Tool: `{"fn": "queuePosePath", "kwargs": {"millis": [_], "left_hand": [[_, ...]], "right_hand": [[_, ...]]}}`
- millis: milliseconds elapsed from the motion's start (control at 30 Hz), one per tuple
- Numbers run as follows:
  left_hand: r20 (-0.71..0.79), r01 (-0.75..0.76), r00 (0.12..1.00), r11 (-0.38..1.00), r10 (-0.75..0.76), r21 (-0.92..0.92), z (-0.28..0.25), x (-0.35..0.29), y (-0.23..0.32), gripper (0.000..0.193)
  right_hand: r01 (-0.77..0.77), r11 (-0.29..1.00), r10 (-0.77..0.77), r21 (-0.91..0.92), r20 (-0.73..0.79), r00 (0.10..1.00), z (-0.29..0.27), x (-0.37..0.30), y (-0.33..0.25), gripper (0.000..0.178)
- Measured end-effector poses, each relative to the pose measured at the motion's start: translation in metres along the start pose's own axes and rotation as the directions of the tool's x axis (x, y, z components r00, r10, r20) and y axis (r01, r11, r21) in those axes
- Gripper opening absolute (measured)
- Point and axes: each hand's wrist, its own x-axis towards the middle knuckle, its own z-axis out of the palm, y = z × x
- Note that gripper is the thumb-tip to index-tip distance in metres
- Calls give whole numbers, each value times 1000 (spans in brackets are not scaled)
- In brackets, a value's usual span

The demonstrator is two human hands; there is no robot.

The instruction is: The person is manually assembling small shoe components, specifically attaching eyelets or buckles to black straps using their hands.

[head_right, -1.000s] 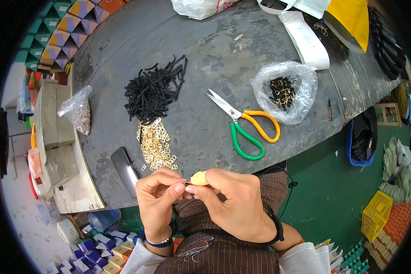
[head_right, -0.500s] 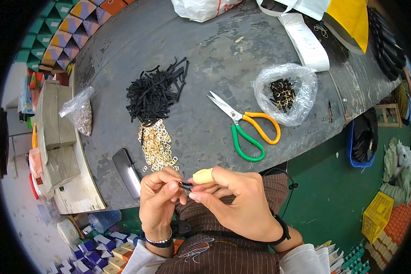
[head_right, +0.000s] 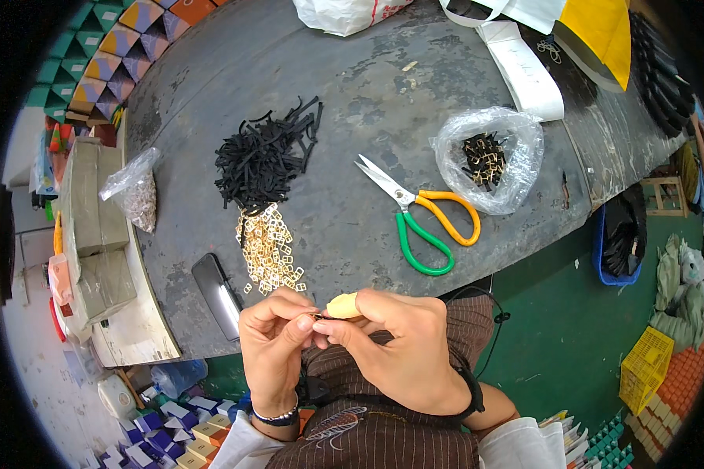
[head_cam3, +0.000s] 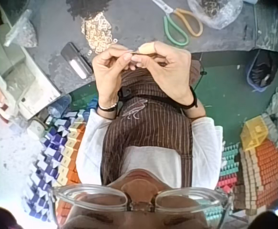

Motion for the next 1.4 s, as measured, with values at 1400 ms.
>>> {"fn": "queuePosePath", "kwargs": {"millis": [1400], "left_hand": [[40, 87, 996, 992, -83, -92, -3, 4, 0, 5]], "right_hand": [[-160, 981, 134, 114, 206, 969, -11, 7, 1, 13]]}}
